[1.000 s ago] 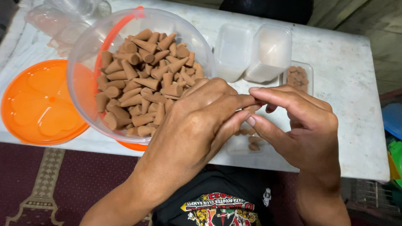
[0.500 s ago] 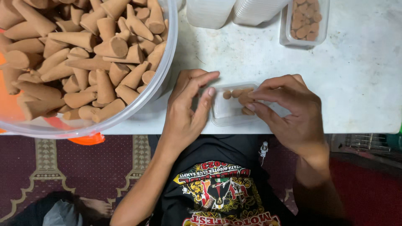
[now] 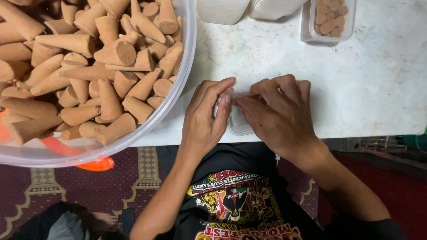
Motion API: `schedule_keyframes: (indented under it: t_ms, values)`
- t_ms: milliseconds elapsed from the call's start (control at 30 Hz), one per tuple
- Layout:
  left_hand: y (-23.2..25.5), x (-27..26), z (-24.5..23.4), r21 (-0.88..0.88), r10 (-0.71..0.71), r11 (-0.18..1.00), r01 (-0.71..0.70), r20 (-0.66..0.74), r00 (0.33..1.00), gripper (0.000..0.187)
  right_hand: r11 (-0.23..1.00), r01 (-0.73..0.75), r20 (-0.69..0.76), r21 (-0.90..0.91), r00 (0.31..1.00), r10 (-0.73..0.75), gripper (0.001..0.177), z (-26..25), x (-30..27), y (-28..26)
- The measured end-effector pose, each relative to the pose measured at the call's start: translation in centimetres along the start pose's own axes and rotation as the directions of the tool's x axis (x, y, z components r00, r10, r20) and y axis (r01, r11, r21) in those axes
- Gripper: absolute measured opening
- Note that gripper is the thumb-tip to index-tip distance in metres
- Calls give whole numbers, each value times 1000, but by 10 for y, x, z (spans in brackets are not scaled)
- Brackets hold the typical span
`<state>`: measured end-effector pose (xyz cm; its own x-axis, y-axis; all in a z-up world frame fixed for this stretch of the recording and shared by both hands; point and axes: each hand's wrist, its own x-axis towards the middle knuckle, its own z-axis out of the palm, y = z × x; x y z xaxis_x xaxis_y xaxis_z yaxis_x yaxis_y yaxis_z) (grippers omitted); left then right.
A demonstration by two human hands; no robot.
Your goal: The person picks up incense cones from a large bucket and places them into smaller clear plastic containers by hand.
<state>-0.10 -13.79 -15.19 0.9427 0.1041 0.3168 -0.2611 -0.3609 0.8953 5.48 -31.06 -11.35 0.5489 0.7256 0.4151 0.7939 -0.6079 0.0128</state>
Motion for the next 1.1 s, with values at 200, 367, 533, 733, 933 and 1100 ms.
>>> schedule_keyframes:
  t_ms: [200, 367, 533, 733, 933, 1100]
  values:
    - [-3, 0, -1, -9, -1, 1000, 1, 14, 1000, 27, 1000, -10, 33, 21, 999, 9, 15, 3, 3, 1]
    - [-1, 0, -2, -3, -18, 1000, 18, 17, 1000, 27, 995, -89, 117, 49, 990, 83, 21, 4, 2, 4]
    - [0, 1, -2, 4, -15, 1000, 15, 18, 1000, 27, 979, -180, 216, 96, 964, 156, 49, 3, 6, 5]
    - [-2, 1, 0, -3, -10, 1000, 10, 7, 1000, 26, 974, -213, 247, 70, 950, 190, 70, 8, 7, 6]
    - [0, 1, -1, 2, -26, 1000, 26, 19, 999, 27, 971, -227, 286, 70, 937, 199, 65, 10, 10, 7]
    - [-1, 2, 0, 7, -7, 1000, 7, 8, 1000, 27, 974, -219, 291, 53, 937, 195, 58, 8, 10, 7]
